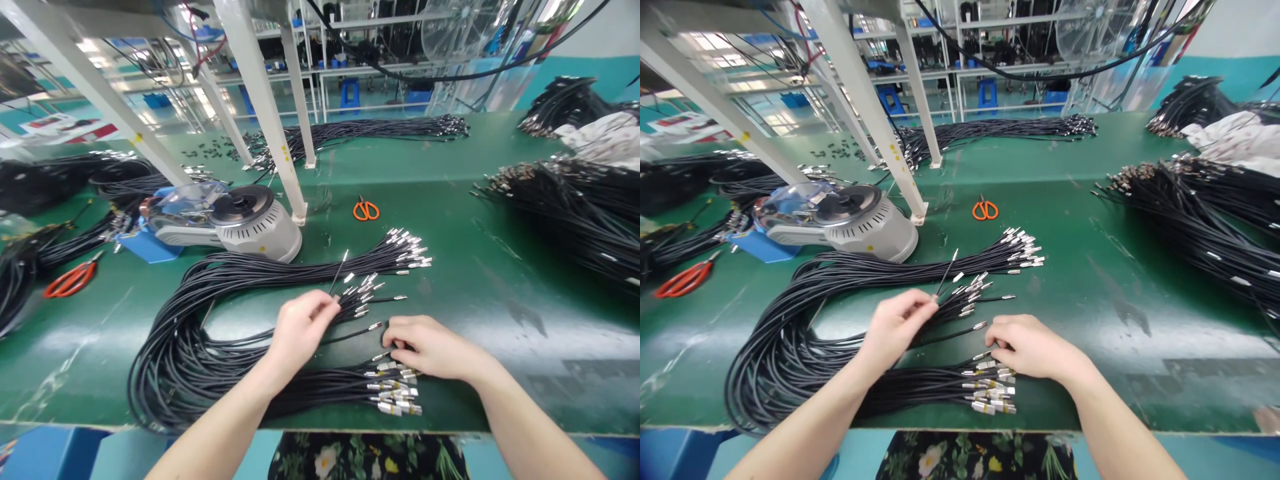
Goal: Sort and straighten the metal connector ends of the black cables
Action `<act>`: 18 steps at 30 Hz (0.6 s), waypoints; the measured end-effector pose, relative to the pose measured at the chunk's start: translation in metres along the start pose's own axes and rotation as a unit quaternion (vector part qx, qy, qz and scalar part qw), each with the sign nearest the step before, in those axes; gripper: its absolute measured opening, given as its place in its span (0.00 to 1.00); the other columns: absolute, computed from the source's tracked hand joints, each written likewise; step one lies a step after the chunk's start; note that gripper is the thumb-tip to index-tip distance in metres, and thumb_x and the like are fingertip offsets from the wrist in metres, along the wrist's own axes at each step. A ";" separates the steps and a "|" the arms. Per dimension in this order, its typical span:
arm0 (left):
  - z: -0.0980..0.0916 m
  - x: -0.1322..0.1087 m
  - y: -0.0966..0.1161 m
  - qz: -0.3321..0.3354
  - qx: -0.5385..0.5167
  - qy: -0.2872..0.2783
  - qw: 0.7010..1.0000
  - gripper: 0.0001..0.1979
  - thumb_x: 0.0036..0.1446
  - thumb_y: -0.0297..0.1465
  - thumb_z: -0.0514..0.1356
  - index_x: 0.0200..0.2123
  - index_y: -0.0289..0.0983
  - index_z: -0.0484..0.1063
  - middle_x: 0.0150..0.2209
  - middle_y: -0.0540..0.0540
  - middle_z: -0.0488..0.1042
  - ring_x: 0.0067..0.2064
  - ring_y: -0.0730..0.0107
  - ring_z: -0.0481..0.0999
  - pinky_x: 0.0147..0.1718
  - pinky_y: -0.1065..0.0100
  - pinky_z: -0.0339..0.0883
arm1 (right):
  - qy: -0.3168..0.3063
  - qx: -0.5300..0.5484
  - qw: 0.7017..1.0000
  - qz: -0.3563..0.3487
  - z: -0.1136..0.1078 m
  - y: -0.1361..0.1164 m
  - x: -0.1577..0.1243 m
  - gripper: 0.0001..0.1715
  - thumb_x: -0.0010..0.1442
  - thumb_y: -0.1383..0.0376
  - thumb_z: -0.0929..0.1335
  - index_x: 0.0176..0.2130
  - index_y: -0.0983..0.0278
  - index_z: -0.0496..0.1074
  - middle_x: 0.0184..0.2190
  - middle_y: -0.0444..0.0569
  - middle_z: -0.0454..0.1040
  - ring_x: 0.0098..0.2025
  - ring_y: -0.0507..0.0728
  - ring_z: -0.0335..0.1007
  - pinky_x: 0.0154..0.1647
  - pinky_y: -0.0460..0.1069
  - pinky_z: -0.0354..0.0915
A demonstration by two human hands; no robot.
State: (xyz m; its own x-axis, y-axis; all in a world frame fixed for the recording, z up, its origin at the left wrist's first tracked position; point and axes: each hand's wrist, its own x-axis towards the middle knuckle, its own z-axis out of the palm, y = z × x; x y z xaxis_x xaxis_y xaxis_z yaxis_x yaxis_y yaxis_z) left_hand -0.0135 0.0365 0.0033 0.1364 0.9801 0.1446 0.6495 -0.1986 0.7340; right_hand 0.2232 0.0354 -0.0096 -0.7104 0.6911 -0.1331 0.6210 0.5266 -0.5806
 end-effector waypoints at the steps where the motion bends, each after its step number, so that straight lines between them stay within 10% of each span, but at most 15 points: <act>1: -0.004 0.003 -0.004 -0.013 0.002 0.059 0.998 0.09 0.55 0.34 0.55 0.27 0.36 0.69 0.25 0.52 0.71 0.23 0.77 0.65 0.24 0.75 0.58 | -0.008 -0.014 1.000 0.001 0.001 0.000 0.000 0.07 0.56 0.71 0.62 0.31 0.62 0.67 0.29 0.42 0.68 0.29 0.50 0.62 0.29 0.44 0.54; 5: -0.003 0.003 -0.004 -0.005 0.057 0.126 0.990 0.08 0.55 0.33 0.55 0.38 0.37 0.67 0.31 0.51 0.71 0.21 0.79 0.65 0.25 0.74 0.61 | 0.000 -0.028 1.000 0.008 0.005 -0.004 0.000 0.08 0.57 0.72 0.60 0.29 0.62 0.65 0.29 0.42 0.68 0.29 0.50 0.62 0.29 0.44 0.54; 12: 0.037 -0.027 0.030 0.167 0.232 -0.215 0.934 0.12 0.60 0.32 0.47 0.29 0.36 0.67 0.30 0.47 0.71 0.34 0.65 0.69 0.34 0.65 0.65 | 0.053 0.036 0.998 0.011 0.007 -0.009 -0.002 0.07 0.59 0.71 0.59 0.29 0.63 0.60 0.27 0.42 0.65 0.28 0.50 0.59 0.28 0.44 0.55; 18: 0.043 -0.027 0.031 0.140 0.246 -0.254 0.925 0.14 0.62 0.30 0.43 0.31 0.35 0.65 0.31 0.46 0.71 0.32 0.66 0.67 0.31 0.66 0.62 | 0.010 0.016 0.999 -0.033 0.007 -0.008 0.000 0.09 0.60 0.71 0.58 0.31 0.64 0.64 0.31 0.45 0.69 0.32 0.52 0.63 0.32 0.45 0.58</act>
State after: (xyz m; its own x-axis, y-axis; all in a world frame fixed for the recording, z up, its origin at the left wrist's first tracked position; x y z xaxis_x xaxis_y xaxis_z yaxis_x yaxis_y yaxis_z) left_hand 0.0345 0.0032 -0.0065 0.6032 0.7853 -0.1397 0.7806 -0.5452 0.3057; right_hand 0.2162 0.0274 -0.0105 -0.7425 0.6654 -0.0771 0.5617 0.5557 -0.6130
